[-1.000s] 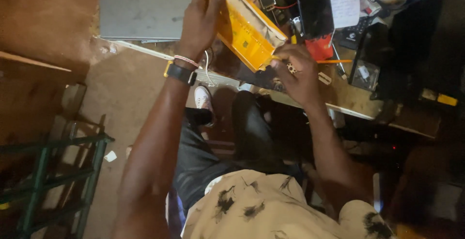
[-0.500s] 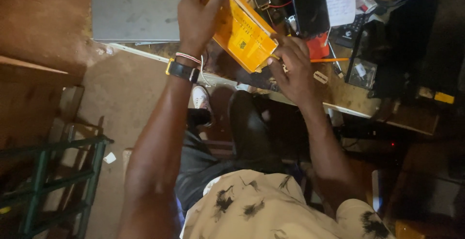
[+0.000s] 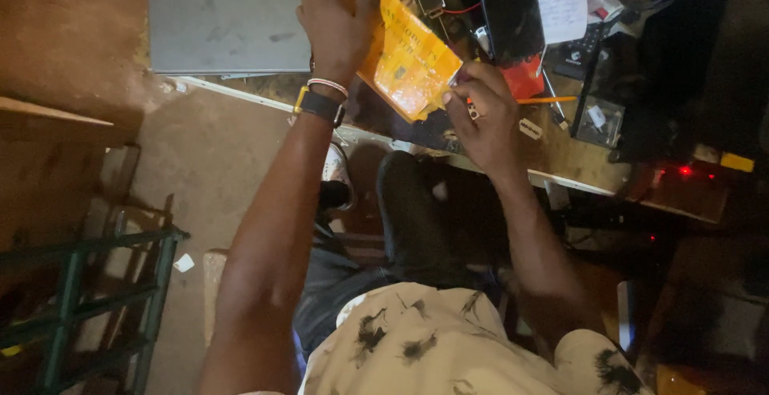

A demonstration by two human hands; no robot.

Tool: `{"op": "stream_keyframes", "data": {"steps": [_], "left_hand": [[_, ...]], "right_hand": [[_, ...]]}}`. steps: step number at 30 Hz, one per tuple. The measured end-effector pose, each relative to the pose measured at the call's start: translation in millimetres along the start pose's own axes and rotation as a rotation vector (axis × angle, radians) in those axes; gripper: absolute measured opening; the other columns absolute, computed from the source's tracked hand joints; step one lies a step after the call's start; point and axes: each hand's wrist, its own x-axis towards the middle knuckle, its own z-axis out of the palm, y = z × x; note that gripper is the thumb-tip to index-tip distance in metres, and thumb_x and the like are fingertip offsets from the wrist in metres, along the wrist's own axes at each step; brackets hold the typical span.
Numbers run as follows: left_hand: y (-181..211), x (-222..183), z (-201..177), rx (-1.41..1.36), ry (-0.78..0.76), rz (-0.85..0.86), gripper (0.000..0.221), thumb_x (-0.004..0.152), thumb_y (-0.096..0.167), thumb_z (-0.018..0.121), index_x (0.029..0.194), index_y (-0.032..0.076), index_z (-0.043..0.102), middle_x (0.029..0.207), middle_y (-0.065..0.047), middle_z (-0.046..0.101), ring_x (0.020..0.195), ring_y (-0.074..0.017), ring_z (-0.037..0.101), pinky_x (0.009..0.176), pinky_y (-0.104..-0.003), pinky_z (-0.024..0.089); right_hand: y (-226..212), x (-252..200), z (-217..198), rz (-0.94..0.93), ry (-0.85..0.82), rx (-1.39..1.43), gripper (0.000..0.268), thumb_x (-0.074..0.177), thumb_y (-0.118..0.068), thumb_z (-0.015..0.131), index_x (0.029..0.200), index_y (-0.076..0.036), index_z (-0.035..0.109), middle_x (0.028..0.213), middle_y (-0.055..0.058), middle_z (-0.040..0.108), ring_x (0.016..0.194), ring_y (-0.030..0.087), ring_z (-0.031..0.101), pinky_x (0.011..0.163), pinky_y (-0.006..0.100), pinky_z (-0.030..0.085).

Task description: The person opens a yellow cardboard box by tearing the tape and pulling the flaps apart by hand. They then carry the box to a shelf and place it among other packages and books.

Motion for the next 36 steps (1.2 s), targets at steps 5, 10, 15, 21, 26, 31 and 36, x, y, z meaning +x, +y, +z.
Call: {"op": "stream_keyframes", "data": {"steps": [5, 10, 15, 21, 26, 31, 36], "left_hand": [[10, -4, 4, 0.075, -0.049, -0.089, 0.039, 0.083, 0.049, 0.038, 0.100, 0.015, 0.052, 0.102, -0.005, 0.054, 0.088, -0.0230, 0.049, 0.073, -0.036, 0.036], [1, -10, 12, 0.139, -0.057, -0.064, 0.044, 0.086, 0.053, 0.035, 0.117, 0.022, 0.042, 0.110, -0.003, 0.054, 0.095, -0.0194, 0.050, 0.080, -0.035, 0.038], [4, -6, 10, 0.270, -0.090, 0.034, 0.038, 0.089, 0.049, 0.031, 0.117, 0.026, 0.042, 0.104, -0.003, 0.054, 0.090, -0.0199, 0.050, 0.076, -0.035, 0.038], [6, -7, 4, 0.234, -0.117, 0.057, 0.038, 0.091, 0.045, 0.030, 0.120, 0.023, 0.039, 0.107, -0.005, 0.052, 0.095, -0.0218, 0.050, 0.078, -0.037, 0.036], [4, -8, 7, 0.215, -0.119, 0.088, 0.035, 0.091, 0.044, 0.029, 0.117, 0.023, 0.041, 0.097, -0.002, 0.055, 0.082, -0.0190, 0.052, 0.072, -0.036, 0.035], [10, -4, 2, 0.245, -0.140, 0.090, 0.037, 0.090, 0.045, 0.028, 0.112, 0.019, 0.043, 0.094, -0.006, 0.056, 0.079, -0.0253, 0.052, 0.067, -0.040, 0.036], [6, -7, 4, 0.240, -0.124, 0.108, 0.037, 0.092, 0.046, 0.026, 0.119, 0.024, 0.037, 0.098, -0.005, 0.055, 0.083, -0.0221, 0.054, 0.071, -0.038, 0.038]], "right_hand": [[6, -3, 10, 0.050, 0.118, -0.003, 0.012, 0.083, -0.003, 0.057, 0.076, 0.006, 0.056, 0.097, 0.018, 0.051, 0.090, 0.027, 0.051, 0.075, 0.036, 0.043], [16, -10, 18, 0.127, 0.181, 0.006, 0.010, 0.082, -0.003, 0.058, 0.075, 0.004, 0.056, 0.094, 0.016, 0.053, 0.090, 0.026, 0.053, 0.074, 0.035, 0.045], [19, -15, 24, 0.227, 0.215, 0.130, 0.011, 0.083, -0.005, 0.058, 0.074, 0.000, 0.055, 0.091, 0.016, 0.053, 0.091, 0.026, 0.055, 0.076, 0.033, 0.045], [28, -19, 25, 0.226, 0.187, 0.108, 0.012, 0.084, -0.007, 0.056, 0.074, 0.000, 0.057, 0.085, 0.013, 0.053, 0.085, 0.022, 0.053, 0.076, 0.031, 0.041], [13, -12, 18, 0.446, 0.211, 0.286, 0.016, 0.083, -0.015, 0.056, 0.094, -0.005, 0.050, 0.089, 0.007, 0.056, 0.080, 0.015, 0.053, 0.070, 0.025, 0.044], [9, -8, 16, 0.503, 0.165, 0.354, 0.023, 0.087, -0.027, 0.051, 0.097, -0.006, 0.049, 0.090, 0.006, 0.053, 0.076, 0.012, 0.051, 0.054, 0.021, 0.049], [25, -22, 38, 0.665, 0.346, 0.757, 0.016, 0.079, -0.007, 0.063, 0.086, -0.006, 0.049, 0.074, 0.009, 0.059, 0.052, 0.012, 0.056, 0.047, 0.022, 0.049]]}}
